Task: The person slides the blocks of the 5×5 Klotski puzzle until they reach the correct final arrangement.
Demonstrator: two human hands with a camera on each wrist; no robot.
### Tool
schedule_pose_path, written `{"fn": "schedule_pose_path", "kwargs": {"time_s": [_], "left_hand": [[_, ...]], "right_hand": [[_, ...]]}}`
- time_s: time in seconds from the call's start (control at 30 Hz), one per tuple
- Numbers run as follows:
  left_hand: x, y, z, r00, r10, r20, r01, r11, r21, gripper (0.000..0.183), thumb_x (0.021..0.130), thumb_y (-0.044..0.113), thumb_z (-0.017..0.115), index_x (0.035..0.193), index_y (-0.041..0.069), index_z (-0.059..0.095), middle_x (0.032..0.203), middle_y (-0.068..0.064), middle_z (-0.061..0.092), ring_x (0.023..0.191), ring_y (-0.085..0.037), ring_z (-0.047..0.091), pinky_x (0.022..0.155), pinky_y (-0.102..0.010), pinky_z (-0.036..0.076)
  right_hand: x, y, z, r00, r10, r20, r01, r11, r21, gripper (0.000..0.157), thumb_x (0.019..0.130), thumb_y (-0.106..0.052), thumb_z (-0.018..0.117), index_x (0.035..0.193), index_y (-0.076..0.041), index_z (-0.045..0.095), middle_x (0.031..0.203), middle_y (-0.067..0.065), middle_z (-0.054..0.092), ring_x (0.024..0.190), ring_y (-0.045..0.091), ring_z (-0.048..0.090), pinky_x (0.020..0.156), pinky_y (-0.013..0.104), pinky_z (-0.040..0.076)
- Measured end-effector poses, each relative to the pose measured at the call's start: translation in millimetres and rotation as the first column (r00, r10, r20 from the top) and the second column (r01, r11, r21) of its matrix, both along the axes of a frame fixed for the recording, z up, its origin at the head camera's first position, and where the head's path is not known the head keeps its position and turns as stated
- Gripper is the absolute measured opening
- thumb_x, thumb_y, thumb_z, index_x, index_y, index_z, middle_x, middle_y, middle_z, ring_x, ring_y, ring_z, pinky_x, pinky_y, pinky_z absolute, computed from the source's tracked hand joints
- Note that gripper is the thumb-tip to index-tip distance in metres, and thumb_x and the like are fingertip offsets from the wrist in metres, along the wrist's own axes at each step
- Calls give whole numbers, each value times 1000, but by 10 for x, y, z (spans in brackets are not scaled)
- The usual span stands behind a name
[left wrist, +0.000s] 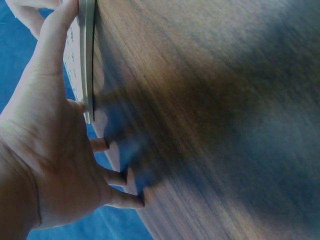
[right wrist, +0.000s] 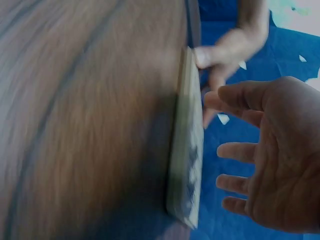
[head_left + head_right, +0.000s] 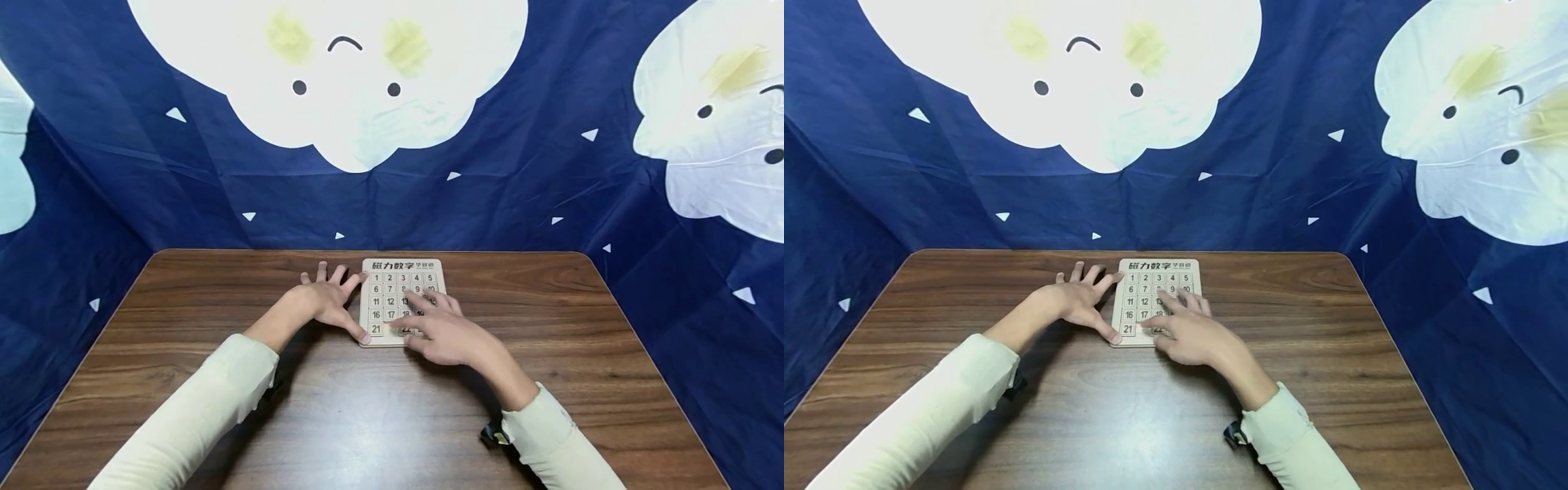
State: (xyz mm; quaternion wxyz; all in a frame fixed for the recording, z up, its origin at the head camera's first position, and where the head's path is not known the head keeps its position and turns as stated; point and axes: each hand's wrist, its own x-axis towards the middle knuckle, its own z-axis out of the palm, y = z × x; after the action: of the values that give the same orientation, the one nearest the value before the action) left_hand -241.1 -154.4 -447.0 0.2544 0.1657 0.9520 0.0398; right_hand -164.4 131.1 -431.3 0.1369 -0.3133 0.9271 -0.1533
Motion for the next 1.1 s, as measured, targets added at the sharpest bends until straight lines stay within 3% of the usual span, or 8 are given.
{"fn": "schedule_pose_path", "kwargs": {"time_s": [0.13,0.37,0.6,0.77,0.97,1.1], "left_hand": [[8,-6,5,1000,-2,3,2,1000,5,154,66,97,83,183,36,3,190,-24,3,169,-67,-11,128,-93,7],[10,-9,13,1000,-1,6,1,1000,1,153,67,96,83,183,35,3,190,-24,4,170,-68,-9,129,-93,8],[16,11,35,1000,-2,6,2,1000,6,155,66,96,84,183,36,2,190,-24,3,170,-67,-11,129,-93,6],[7,12,25,1000,-3,11,3,1000,-5,155,67,96,83,183,36,1,190,-24,2,169,-67,-11,128,-93,6],[-4,15,28,1000,2,7,-2,1000,10,155,66,96,84,183,36,2,190,-24,1,169,-67,-12,128,-93,4],[-5,-2,19,1000,2,11,-2,1000,-1,156,66,97,83,183,35,2,190,-24,1,169,-68,-11,128,-93,5]], "right_hand": [[31,102,-8,999,-30,-20,30,1000,10,39,112,-37,63,147,-29,77,185,23,32,171,57,23,135,79,17],[44,44,-95,1000,28,9,-28,999,-18,46,116,-48,57,159,-34,67,187,21,26,172,57,19,134,81,18],[68,273,-55,997,-54,-48,53,998,-23,36,110,-41,69,142,-28,80,184,24,32,168,61,26,132,82,19],[74,263,-103,1000,-13,6,13,1000,-27,46,111,-48,67,153,-30,72,186,24,27,171,60,21,133,83,19],[91,382,-73,994,-90,-64,87,995,-46,40,107,-42,74,144,-26,79,183,24,35,169,59,27,131,83,22],[100,380,-107,997,-75,-28,74,997,-28,43,108,-45,73,149,-31,76,184,24,33,169,60,25,131,84,21]]}}
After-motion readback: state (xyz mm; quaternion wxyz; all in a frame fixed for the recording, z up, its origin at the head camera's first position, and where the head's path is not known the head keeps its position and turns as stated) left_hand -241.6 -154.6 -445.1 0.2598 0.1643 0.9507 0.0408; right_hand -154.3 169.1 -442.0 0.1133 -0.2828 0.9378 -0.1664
